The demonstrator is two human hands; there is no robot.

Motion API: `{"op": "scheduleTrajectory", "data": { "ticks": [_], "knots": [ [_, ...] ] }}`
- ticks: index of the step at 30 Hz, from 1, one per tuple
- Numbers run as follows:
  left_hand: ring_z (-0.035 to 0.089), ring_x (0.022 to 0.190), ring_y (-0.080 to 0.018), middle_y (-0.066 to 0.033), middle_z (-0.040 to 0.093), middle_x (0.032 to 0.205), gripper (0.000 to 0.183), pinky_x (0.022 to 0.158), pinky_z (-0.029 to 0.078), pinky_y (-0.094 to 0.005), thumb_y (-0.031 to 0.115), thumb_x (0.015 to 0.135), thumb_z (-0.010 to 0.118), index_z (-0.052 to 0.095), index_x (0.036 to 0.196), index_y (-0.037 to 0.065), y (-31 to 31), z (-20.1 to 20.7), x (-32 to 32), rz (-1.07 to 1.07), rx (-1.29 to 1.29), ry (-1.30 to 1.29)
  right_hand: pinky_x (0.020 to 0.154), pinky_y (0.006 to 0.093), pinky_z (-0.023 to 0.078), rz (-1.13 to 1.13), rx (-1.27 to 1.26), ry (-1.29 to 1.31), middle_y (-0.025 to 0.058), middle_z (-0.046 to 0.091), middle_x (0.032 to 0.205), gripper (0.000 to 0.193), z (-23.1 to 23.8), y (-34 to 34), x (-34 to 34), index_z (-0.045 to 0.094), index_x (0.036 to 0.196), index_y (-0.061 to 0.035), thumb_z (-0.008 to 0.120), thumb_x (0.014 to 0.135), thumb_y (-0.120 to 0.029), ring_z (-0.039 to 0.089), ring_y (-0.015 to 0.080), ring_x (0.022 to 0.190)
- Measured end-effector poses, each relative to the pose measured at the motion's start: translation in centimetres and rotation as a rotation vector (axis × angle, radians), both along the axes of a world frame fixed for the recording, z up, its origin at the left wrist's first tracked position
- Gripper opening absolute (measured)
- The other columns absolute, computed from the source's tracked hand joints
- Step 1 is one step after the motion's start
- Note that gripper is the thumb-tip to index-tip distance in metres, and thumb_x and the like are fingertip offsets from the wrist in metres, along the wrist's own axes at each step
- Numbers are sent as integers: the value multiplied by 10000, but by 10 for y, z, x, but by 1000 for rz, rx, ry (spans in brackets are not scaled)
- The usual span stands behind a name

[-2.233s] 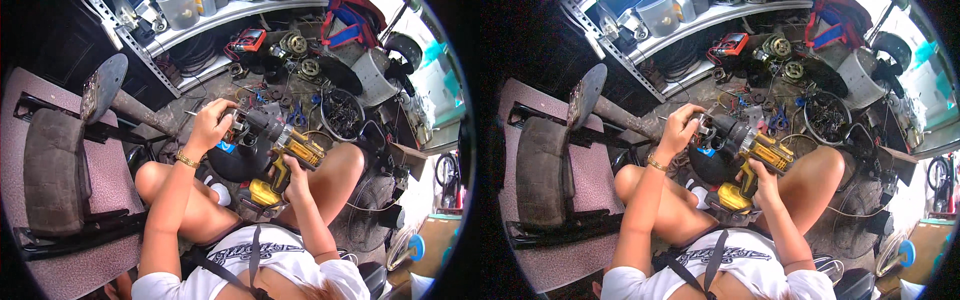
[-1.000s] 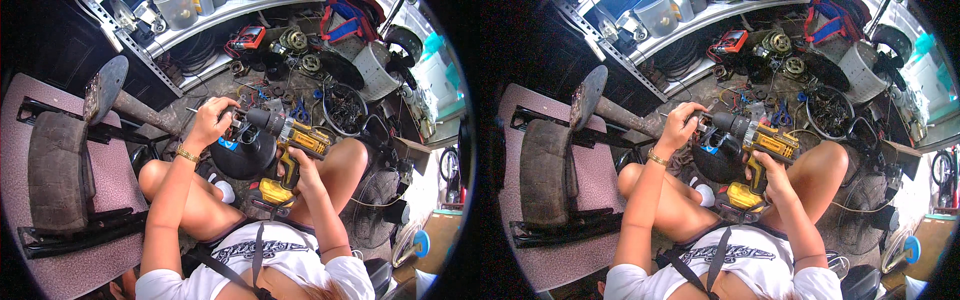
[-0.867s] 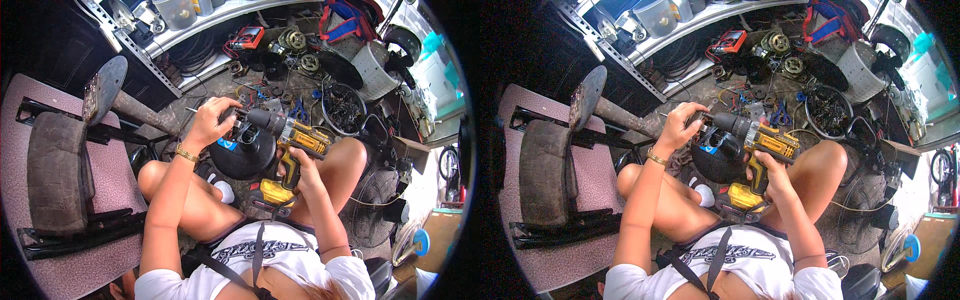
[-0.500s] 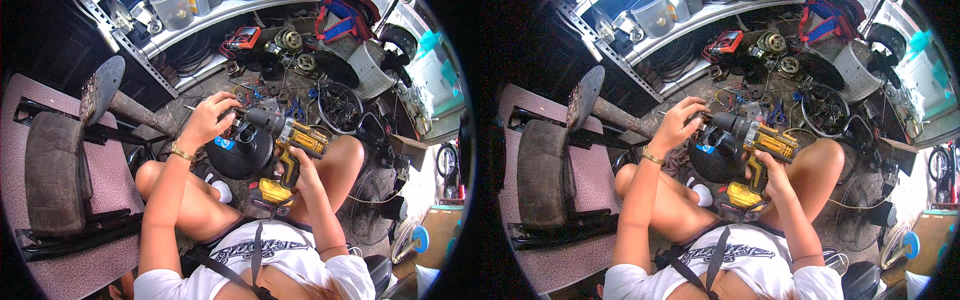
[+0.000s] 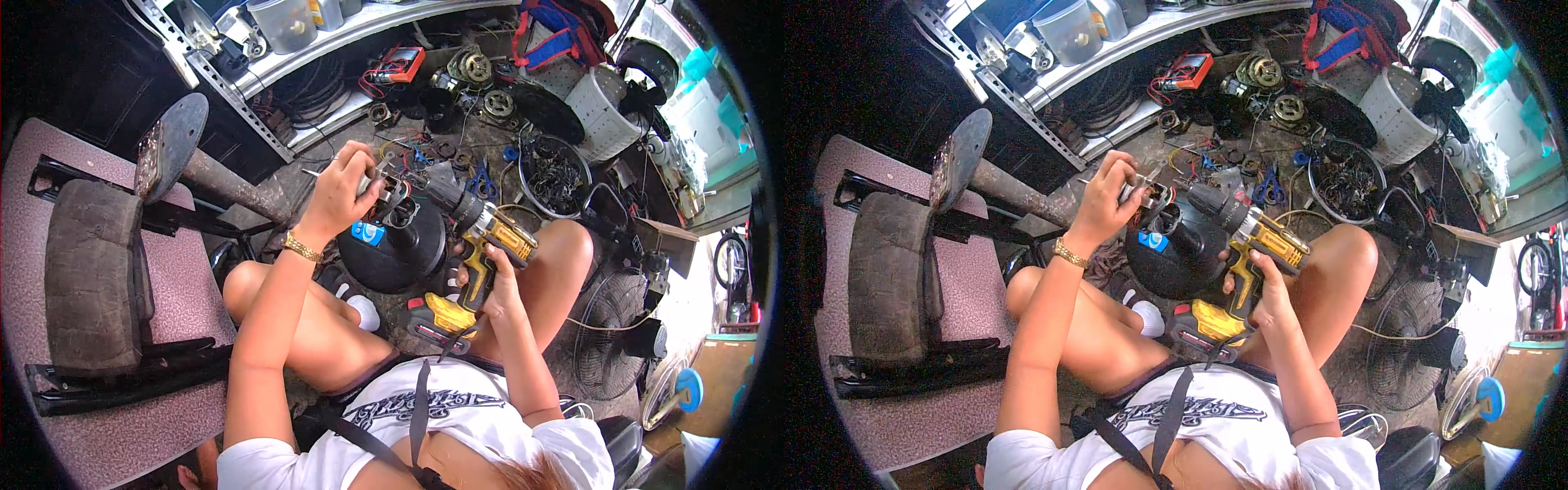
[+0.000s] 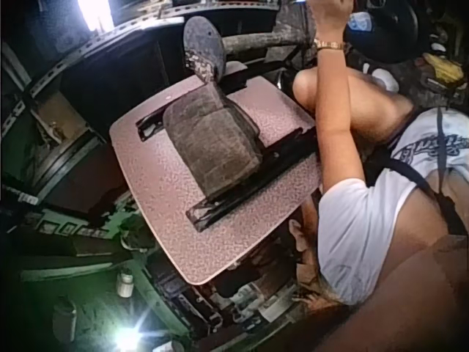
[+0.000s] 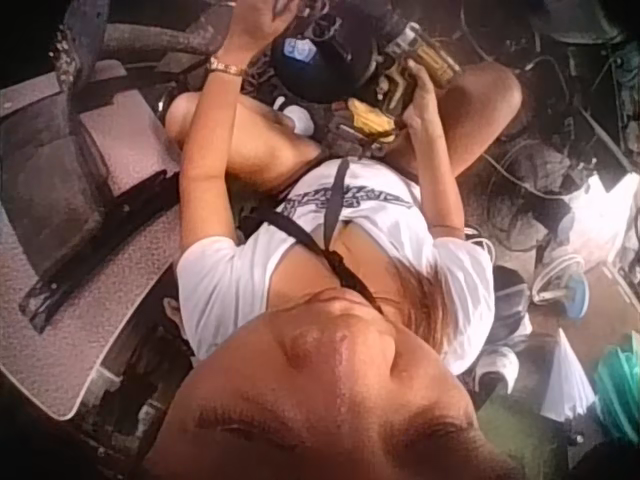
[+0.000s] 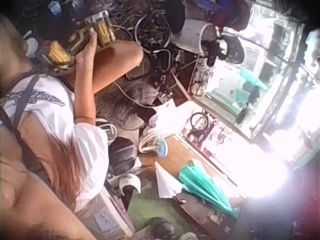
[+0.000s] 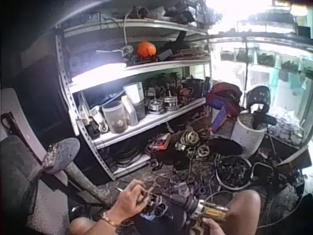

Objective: The person works on an electric motor by hand and with a power drill. They manipulate the motor's internal wires and use the drill to secure components in the diagnostic area.

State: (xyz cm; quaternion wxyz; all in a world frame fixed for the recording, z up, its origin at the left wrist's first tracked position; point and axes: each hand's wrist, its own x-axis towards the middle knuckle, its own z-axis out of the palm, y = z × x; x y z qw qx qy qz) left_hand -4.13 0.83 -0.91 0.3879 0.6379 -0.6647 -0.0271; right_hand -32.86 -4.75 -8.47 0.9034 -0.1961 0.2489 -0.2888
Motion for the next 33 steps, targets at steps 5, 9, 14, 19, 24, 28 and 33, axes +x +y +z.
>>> {"op": "scheduleTrajectory", "data": {
  "ticks": [5, 9, 14, 19, 24, 28, 33],
  "knots": [
    [568, 935, -341, -132, 580, 1052, 189, 818, 457, -391, 123, 825, 588, 577, 982, 18, -7, 3, 4, -87, 48, -164, 558, 325, 512, -5, -39, 55, 148, 633, 1019, 438, -2, 4, -3, 521, 1204, -51, 595, 858, -309, 594, 214, 615],
    [583, 911, -333, -141, 607, 992, 165, 801, 464, -389, 134, 816, 608, 602, 938, 24, -18, 13, 19, -190, 333, -39, 560, 320, 529, 3, -32, 3, 164, 633, 1025, 421, 1, 8, -3, 524, 1191, -29, 603, 863, -282, 605, 214, 629],
    [608, 890, -317, -118, 601, 911, 164, 759, 471, -400, 172, 770, 674, 646, 881, 54, -41, 33, 16, -240, 455, -226, 573, 319, 531, -9, -67, 13, 165, 631, 1026, 428, 4, 11, -6, 527, 1184, -16, 610, 851, -271, 608, 220, 634],
    [590, 977, -279, -66, 617, 920, 171, 789, 436, -406, 223, 761, 699, 659, 870, 98, -44, 48, 1, -329, 649, -329, 580, 330, 530, -60, -67, 27, 157, 633, 1026, 424, -1, 8, -8, 537, 1174, -11, 607, 850, -275, 609, 219, 637],
    [594, 963, -243, -52, 635, 899, 153, 807, 418, -385, 198, 767, 701, 657, 878, 103, -46, 39, -3, -497, 507, -277, 573, 338, 520, -181, -79, 23, 135, 630, 1049, 449, -3, -4, -18, 528, 1191, -15, 600, 850, -299, 598, 203, 634],
    [619, 911, -305, -111, 656, 868, 205, 821, 468, -400, 171, 778, 693, 648, 933, 46, -69, 16, -11, -516, 417, -97, 593, 323, 482, -209, -108, 54, 109, 625, 1043, 475, -4, -14, -28, 520, 1205, -24, 585, 860, -345, 565, 193, 638],
    [527, 1159, -371, -206, 415, 1400, 564, 982, 433, -392, 313, 873, 614, 462, 1342, 41, -105, 20, 8, -109, 536, -398, 591, 321, 485, -243, -161, 84, 116, 623, 1041, 479, 2, -12, -26, 522, 1190, -22, 600, 849, -348, 573, 198, 640]
  ]
}}
